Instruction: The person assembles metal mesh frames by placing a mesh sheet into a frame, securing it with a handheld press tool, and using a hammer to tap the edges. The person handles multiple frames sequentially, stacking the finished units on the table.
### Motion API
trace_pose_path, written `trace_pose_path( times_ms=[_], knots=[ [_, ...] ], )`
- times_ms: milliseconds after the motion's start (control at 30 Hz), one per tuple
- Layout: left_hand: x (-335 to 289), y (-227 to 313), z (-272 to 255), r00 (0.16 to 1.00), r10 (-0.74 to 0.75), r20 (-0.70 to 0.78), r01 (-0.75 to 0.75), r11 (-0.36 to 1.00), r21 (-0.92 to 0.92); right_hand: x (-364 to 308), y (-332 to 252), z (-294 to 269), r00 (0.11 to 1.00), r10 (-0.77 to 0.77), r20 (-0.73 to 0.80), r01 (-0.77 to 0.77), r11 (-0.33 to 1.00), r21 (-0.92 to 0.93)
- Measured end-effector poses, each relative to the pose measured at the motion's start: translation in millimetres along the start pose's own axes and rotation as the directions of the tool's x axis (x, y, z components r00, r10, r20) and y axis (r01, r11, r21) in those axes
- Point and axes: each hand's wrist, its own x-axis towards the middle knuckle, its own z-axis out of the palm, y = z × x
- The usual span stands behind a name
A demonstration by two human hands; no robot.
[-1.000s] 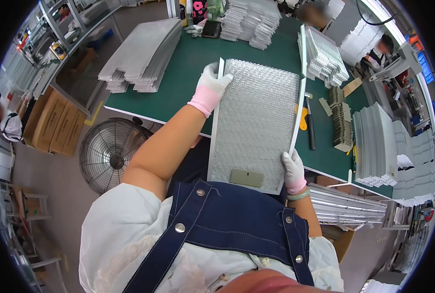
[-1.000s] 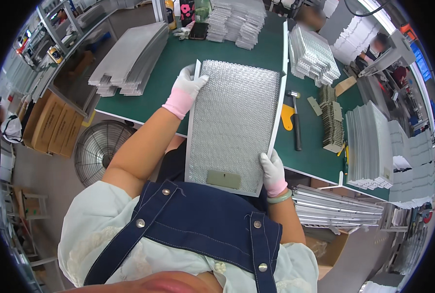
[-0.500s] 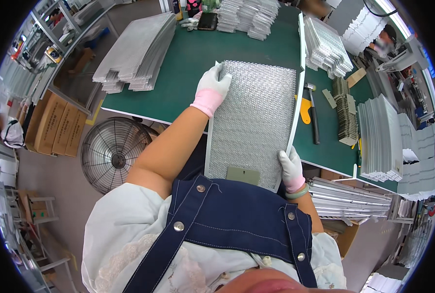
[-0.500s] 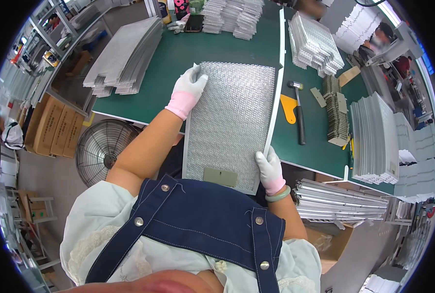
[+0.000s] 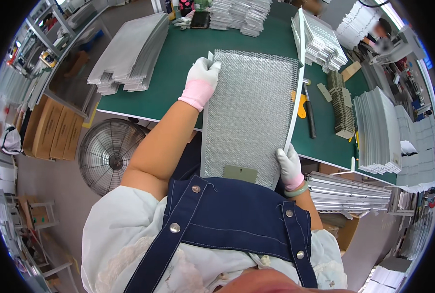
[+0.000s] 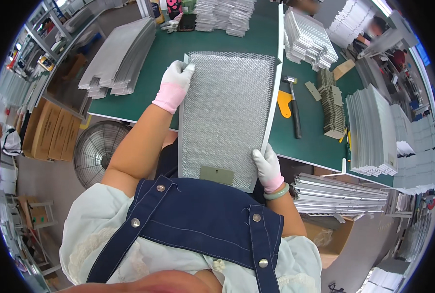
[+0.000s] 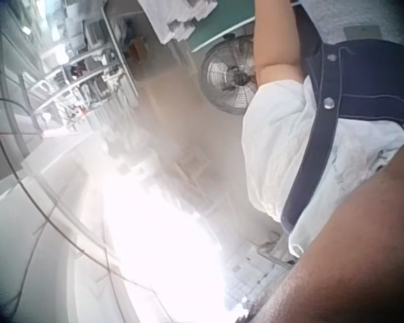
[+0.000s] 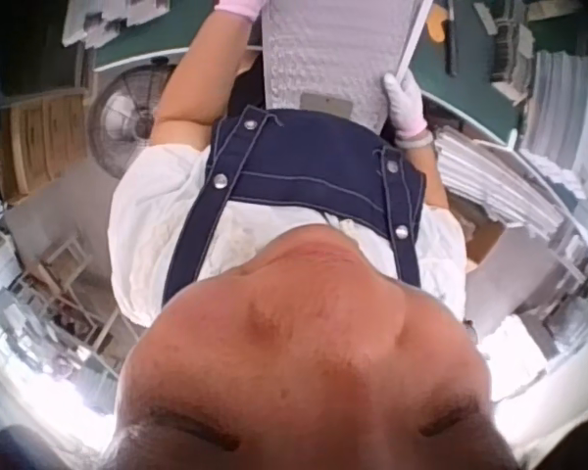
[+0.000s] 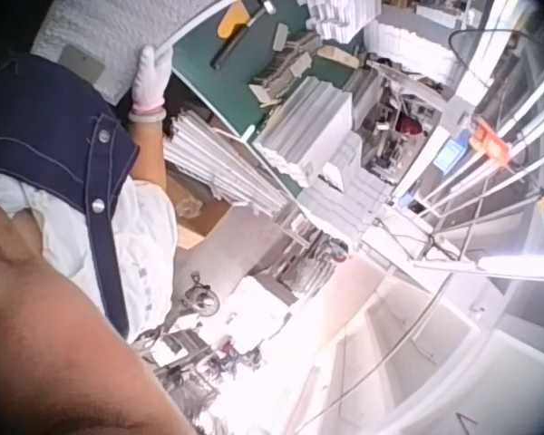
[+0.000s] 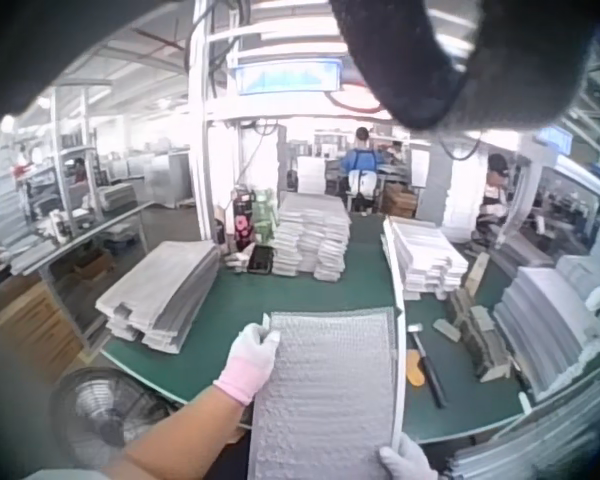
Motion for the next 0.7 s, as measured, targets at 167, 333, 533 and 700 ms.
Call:
trace_pose_path(
  times_ms=[167,333,533,700],
  knots=[
    [0.8,-4.9,5.0,0.996,0.058,-0.074,-0.053,0.996,0.067,-1.7,-6.0,3.8,1.000,-0.005,0.005,0.005,1.000,0.026],
    [-0.1,-4.1,1.2,0.994,0.074,-0.080,-0.070,0.996,0.055,-1.2,-4.2,7.4,1.000,0.001,-0.009,0.000,0.997,0.074],
    [-6.0,4.3,1.9,0.994,0.061,-0.094,-0.077,0.983,-0.169,-1.7,-4.6,8.5,1.000,-0.007,-0.017,0.008,0.998,0.062],
    [-8.8,-3.6,-10.0,0.989,0.058,0.133,0.011,0.885,-0.466,-5.0,-7.1,6.6,0.999,0.013,-0.030,-0.012,0.998,0.059]
  ],
)
